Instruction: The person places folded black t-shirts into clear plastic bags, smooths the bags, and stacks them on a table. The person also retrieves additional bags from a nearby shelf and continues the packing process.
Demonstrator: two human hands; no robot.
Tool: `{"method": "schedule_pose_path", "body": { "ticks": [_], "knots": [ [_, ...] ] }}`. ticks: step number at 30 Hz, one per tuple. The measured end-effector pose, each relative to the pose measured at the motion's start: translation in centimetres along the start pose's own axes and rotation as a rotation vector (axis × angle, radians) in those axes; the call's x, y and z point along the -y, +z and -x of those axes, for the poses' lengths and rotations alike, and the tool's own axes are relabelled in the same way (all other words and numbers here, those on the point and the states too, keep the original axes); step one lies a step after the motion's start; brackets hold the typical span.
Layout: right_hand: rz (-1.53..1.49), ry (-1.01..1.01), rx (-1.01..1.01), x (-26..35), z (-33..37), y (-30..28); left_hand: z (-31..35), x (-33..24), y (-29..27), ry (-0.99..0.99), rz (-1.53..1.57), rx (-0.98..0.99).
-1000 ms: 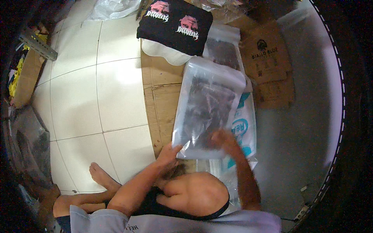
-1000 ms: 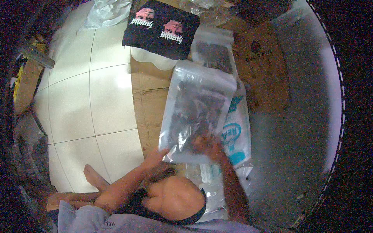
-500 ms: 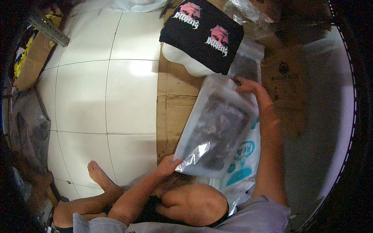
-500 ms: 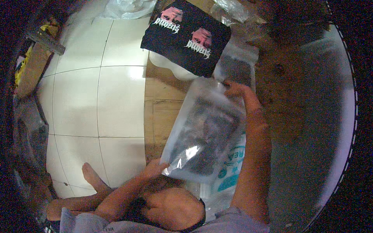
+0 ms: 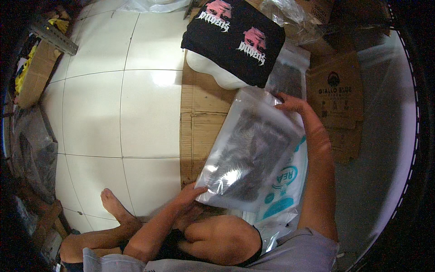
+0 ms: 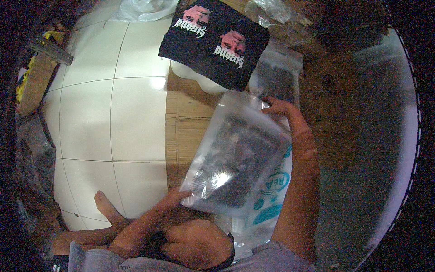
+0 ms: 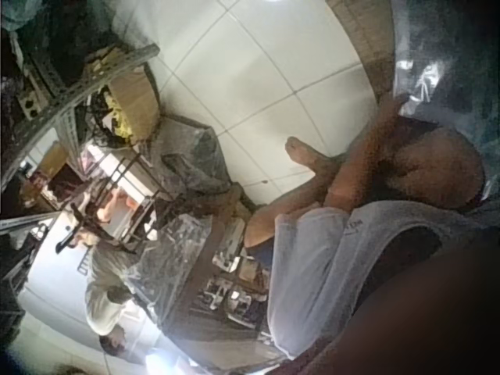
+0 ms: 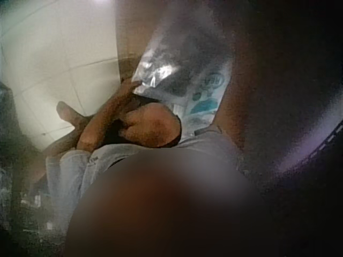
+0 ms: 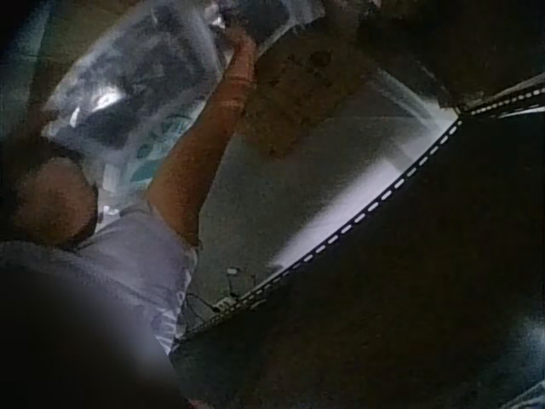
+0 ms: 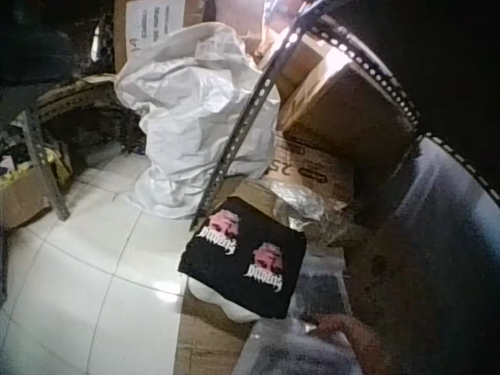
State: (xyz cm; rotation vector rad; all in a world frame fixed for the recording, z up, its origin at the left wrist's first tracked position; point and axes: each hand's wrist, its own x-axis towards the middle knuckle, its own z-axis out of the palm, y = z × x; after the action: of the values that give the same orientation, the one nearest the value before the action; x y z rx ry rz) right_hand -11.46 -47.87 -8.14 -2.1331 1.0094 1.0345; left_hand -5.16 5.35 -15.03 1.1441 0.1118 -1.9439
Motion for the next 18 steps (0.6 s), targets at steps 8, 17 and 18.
{"method": "schedule_pose_path", "body": {
  "ticks": [8, 17, 18],
  "knots": [
    [-0.046, 0.074, 0.01, 2.0, 1.3, -0.1, 4.6, -0.7, 1.7, -0.064, 0.727, 0.139],
    [-0.099, 0.082, 0.053, 2.6, 0.3, -0.1, 6.4, -0.1, 2.3, -0.087, 0.967, 0.052],
    [-0.113, 0.127, 0.081, 4.1, 1.5, -0.4, 6.3, 0.1, 2.2, -0.086, 0.998, 0.071]
  ]
}}
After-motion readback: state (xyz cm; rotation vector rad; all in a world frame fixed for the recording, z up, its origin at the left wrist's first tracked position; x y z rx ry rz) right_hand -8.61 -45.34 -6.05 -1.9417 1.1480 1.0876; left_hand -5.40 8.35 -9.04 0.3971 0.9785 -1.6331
